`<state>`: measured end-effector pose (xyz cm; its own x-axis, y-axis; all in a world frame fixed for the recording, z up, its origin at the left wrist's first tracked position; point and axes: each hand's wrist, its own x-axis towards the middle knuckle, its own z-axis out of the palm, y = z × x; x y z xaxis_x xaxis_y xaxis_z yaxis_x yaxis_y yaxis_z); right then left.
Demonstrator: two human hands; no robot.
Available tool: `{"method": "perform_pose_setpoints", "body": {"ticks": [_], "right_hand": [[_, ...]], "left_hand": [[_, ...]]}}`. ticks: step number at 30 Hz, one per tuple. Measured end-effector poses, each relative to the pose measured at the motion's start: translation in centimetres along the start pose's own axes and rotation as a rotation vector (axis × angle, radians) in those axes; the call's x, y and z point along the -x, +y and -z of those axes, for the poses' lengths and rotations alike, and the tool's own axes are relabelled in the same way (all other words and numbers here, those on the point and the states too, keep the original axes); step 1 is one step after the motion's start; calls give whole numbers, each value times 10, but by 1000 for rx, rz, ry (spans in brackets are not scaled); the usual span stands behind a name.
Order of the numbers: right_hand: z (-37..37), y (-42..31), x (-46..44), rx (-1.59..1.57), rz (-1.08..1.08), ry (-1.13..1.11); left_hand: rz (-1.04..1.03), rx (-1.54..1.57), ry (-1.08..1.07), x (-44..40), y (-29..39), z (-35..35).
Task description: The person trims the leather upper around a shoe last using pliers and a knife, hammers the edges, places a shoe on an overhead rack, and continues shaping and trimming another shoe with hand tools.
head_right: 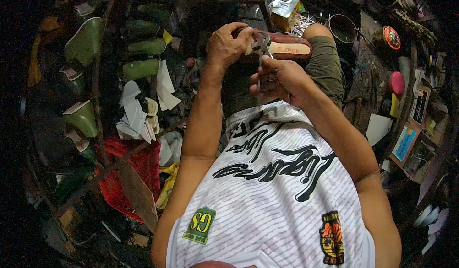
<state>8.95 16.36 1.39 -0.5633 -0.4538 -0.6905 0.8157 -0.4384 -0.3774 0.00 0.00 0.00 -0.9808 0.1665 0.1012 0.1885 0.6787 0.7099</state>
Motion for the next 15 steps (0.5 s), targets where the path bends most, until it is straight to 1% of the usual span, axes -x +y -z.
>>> {"method": "perform_pose_setpoints", "body": {"ticks": [2, 3, 5, 6, 7, 8, 9, 10, 12, 14, 15], "right_hand": [[0, 5, -9, 53, 206, 165], [0, 11, -13, 48, 196, 168], [2, 15, -22, 393, 433, 158], [-2, 19, -26, 422, 462, 192], [-1, 17, -23, 429, 461, 195], [1, 13, -20, 369, 427, 175], [3, 11, -16, 304, 391, 154], [9, 8, -12, 306, 392, 159], [21, -3, 0, 630, 311, 91], [20, -6, 18, 669, 276, 92], [19, -7, 24, 708, 249, 87]], "left_hand": [[73, -58, -6, -1, 3, -1], [82, -60, -13, 2, 2, -1], [77, -115, 1, -3, -2, -3], [79, -131, 4, -4, -7, -1], [80, -130, 16, -5, -11, -5], [78, -128, 30, -7, -15, -9], [78, -124, 30, -5, -16, -10], [99, -103, 6, -4, -18, -11], [109, -76, -12, -9, -17, -7], [136, -3, -144, -10, -12, 2], [140, -3, -144, -11, -7, 3]]}}
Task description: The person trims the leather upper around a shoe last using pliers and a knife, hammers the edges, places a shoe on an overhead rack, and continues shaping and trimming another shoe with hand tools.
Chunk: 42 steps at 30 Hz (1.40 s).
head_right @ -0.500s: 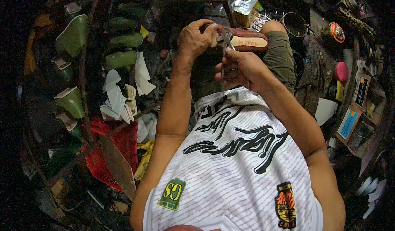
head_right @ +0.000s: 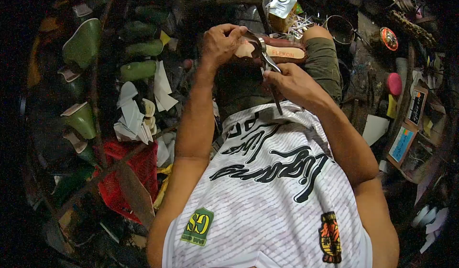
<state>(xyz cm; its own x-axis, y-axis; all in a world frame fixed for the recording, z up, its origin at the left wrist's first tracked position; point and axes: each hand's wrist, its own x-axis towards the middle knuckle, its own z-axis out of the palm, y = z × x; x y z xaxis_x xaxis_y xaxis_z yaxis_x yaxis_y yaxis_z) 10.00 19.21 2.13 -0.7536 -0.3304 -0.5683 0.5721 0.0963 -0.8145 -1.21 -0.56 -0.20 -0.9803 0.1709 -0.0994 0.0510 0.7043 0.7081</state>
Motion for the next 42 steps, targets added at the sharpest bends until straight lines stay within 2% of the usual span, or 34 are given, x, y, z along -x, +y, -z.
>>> {"method": "perform_pose_setpoints", "body": {"ticks": [2, 4, 6, 8, 9, 11, 12, 14, 15, 16, 18, 19, 22, 24, 27, 29, 30, 31, 33, 34, 36, 37, 38, 40, 41, 42], "right_hand": [[-1, 1, 0, 27, 21, 1], [0, -5, 0, 528, 166, 128], [3, -4, -2, 634, 193, 134], [8, 8, -9, 837, 467, 233], [8, 5, -13, 837, 466, 231], [5, -6, -21, 733, 694, 284], [4, -17, -25, 737, 692, 287], [3, -41, -32, 714, 88, 98], [8, -38, -37, 432, 56, -10], [11, -28, -39, 430, 61, -12], [7, -12, -34, 117, 88, -26], [3, -11, -24, 29, 104, 38], [3, -5, -10, -111, -38, 38], [6, 10, -17, -83, -18, -10], [1, 13, -23, -219, -19, 78], [11, 17, -39, 133, -2, 28], [12, 6, -39, 133, -7, 31], [11, -16, -37, 360, -54, 74], [11, -24, -37, 636, 224, 213], [22, -27, -42, 640, 226, 211], [42, -37, -56, 122, -166, -235], [37, -34, -58, -200, -169, -261], [34, -32, -59, -199, -176, -262], [27, -35, -59, -484, -236, -275], [22, -36, -57, -482, -243, -275], [15, -43, -51, 10, -148, -133]], "left_hand": [[73, 51, -145, 0, 6, 4], [-1, 38, -70, 2, -1, 0], [-69, 26, -10, 5, -9, -2], [-107, 65, -76, 8, -15, 1], [-105, 65, -76, 13, -8, 6], [-47, 225, -103, 26, 14, 16], [-49, 229, -104, 25, 9, 11], [-76, 214, 1, 25, -6, 2], [-80, 209, 6, 22, -9, 3], [-109, 181, 20, 20, -11, 4], [-129, 155, 27, 18, -12, 6], [-79, 162, -4, 16, -11, 7], [2, 245, -31, 14, -7, 0], [32, 319, -14, 12, -7, -7], [34, 275, 53, 8, -14, -18], [-12, 206, 127, 8, -23, -28], [-10, 209, 123, 12, -25, -31], [-29, 199, 155, 17, -26, -32], [-50, 191, 194, 23, -29, -32], [-45, 199, 212, 26, -31, -33], [-32, 213, 231, 29, -34, -37], [-15, 252, 239, 30, -35, -38], [2, 291, 247, 31, -37, -39], [-12, 327, 231, 29, -39, -37], [-33, 361, 210, 28, -41, -36], [-27, 365, 207, 28, -38, -35]]}}
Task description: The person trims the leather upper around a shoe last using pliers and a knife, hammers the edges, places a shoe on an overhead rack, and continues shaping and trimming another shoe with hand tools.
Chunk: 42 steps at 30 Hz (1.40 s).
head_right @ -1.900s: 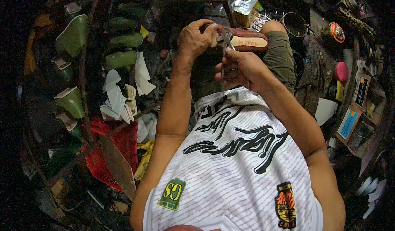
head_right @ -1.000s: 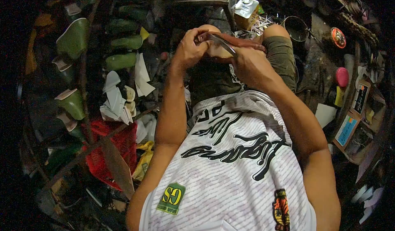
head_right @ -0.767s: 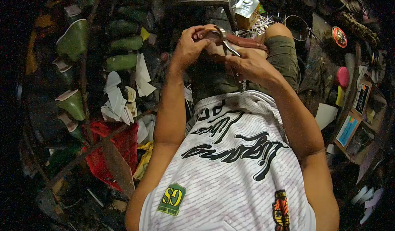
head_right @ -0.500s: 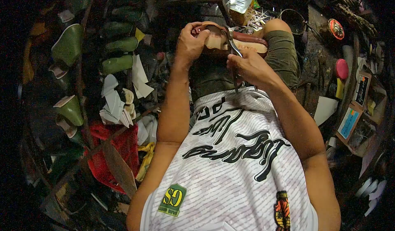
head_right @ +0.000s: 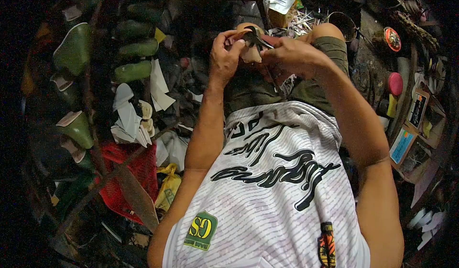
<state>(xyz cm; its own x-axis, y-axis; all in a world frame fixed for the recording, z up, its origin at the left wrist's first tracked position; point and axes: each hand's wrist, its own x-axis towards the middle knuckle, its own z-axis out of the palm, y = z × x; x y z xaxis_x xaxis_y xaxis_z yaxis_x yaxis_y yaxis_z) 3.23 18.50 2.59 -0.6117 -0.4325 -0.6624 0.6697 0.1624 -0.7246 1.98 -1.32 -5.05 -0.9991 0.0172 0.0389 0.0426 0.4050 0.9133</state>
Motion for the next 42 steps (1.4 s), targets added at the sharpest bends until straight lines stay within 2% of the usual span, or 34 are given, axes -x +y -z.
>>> {"method": "perform_pose_setpoints", "body": {"ticks": [2, 4, 5, 6, 8, 9, 11, 12, 15, 17, 18, 20, 22, 23, 25, 28, 29, 31, 33, 34, 36, 37, 40, 42], "right_hand": [[-8, 5, 8, 484, 61, 176], [-7, 28, 12, 1038, 305, 272], [-7, 35, 15, 818, 310, 257], [-8, 39, 20, 820, 304, 255], [-9, 46, 30, 444, 255, 292], [-8, 45, 31, 442, 253, 298], [-7, 40, 32, 327, -4, 201], [-6, 47, 25, 326, -1, 206], [-9, 54, 13, 41, 136, 210], [-8, 34, 18, 279, 118, 189], [-11, 21, 21, 279, 120, 188], [-16, 0, 23, 876, 39, 417], [-2, -5, 13, 747, -60, 235], [0, -5, 19, 845, 114, 224], [-1, -12, 23, 945, 285, 209], [5, -14, 17, 922, 136, 213], [16, -5, 12, 672, 106, 66], [17, 7, 9, 417, 70, -77], [6, 21, 18, -58, -73, 9], [1, 30, 21, -59, -81, 9], [-8, 46, 26, 307, 66, 180], [-12, 50, 28, 291, 12, 237], [-17, 59, 29, 131, 45, 332], [-13, 53, 24, 53, 71, 307]], "left_hand": [[5, -69, -36, -4, 6, 1], [25, -84, -50, -10, 4, 2], [42, -101, -65, -12, 2, 2], [47, -96, -66, -13, 4, 2], [43, -105, -102, -17, 10, 1], [41, -102, -108, -18, 10, 0], [60, -87, -137, -22, 11, -1], [54, -86, -139, -21, 10, -3], [114, -44, -86, -14, 7, -12], [59, -140, -25, -7, 8, -13], [58, -142, -24, -4, 6, -12], [38, -109, -3, 3, 3, -10], [53, -82, -6, 6, 5, -6], [71, -47, -14, 7, 6, -6], [76, -62, 7, 8, 6, -8], [59, -84, 36, 9, 5, -7], [43, -87, 38, 9, 5, -8], [18, -80, 11, 6, 0, -8], [0, -70, -16, 3, -3, -7], [22, -84, -33, 1, -2, -7], [46, -100, -57, -3, 2, -6], [51, -124, -43, -6, 5, -6], [89, -140, -69, -19, 2, -10], [127, -126, -91, -25, 6, -12]]}}
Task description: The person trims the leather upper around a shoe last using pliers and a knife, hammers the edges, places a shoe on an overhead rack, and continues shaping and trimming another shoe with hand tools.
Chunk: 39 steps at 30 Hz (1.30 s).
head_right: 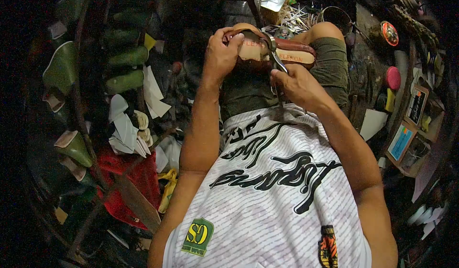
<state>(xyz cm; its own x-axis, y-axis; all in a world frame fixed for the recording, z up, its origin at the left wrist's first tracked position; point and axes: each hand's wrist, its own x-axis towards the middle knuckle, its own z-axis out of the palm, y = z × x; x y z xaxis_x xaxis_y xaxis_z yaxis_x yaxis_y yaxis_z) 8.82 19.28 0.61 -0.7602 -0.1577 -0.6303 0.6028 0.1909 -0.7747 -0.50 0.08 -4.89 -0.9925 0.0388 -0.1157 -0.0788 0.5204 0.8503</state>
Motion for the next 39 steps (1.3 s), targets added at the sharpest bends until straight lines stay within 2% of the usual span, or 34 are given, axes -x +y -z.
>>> {"method": "perform_pose_setpoints", "body": {"ticks": [3, 4, 6, 8, 10, 11, 12, 14, 16, 18, 19, 20, 22, 24, 25, 26, 28, 30, 32, 33, 36, 37, 39], "right_hand": [[2, -20, 0, -248, -93, -58], [7, -24, -4, -248, -89, -54], [18, -34, -19, 12, -111, -136], [20, -46, -22, -86, -141, -217], [24, -48, -25, 20, -60, -232], [29, -41, -30, 308, 20, -213], [28, -37, -31, 310, 21, -220], [24, -31, -24, 705, 453, -53], [18, -44, -10, 701, 383, -90], [17, -31, -9, 828, 258, 67], [17, -31, -10, 830, 253, 69], [17, -32, -12, 765, 209, -74], [13, -23, -15, 696, 157, -211], [1, 1, -23, 416, 421, 17], [-2, -7, -18, 360, 328, 27], [-3, 6, -25, 363, 321, 33], [-10, 36, -49, 408, 412, 226], [-8, 40, -59, 467, 350, 202], [-9, 37, -67, 336, 501, 288], [-9, 42, -72, 321, 515, 293], [-13, 55, -81, 407, 634, 335], [-17, 57, -78, 404, 664, 384], [-19, 56, -73, 395, 707, 429]], "left_hand": [[-5, -103, 11, 3, 14, 1], [-10, -101, 10, 5, 15, 0], [-22, -106, 30, 7, 14, -2], [-23, -73, 37, 11, 8, -4], [-21, -41, 48, 16, 6, -4], [-51, -34, 60, 19, 4, -4], [-78, -25, 72, 24, 5, -1], [-40, 0, 66, 35, 10, 2], [-64, -29, 94, 39, 9, 2], [-40, 6, 99, 39, 9, 0], [-17, 42, 103, 39, 8, -1], [-17, 48, 98, 37, 7, -2], [-28, 29, 98, 32, 3, -5], [-49, 34, 75, 23, 0, -7], [-69, 33, 54, 18, -1, -9], [-69, 40, 47, 11, -1, -11], [-114, 66, 17, -4, -4, -14], [-78, 87, -13, -20, -12, -13], [-100, 57, -155, -32, -9, -6], [-113, 41, -153, -36, -6, -5], [239, 504, -304, -42, 2, -2], [302, 372, -239, -41, 7, -8], [326, 298, -201, -41, 16, -13]]}}
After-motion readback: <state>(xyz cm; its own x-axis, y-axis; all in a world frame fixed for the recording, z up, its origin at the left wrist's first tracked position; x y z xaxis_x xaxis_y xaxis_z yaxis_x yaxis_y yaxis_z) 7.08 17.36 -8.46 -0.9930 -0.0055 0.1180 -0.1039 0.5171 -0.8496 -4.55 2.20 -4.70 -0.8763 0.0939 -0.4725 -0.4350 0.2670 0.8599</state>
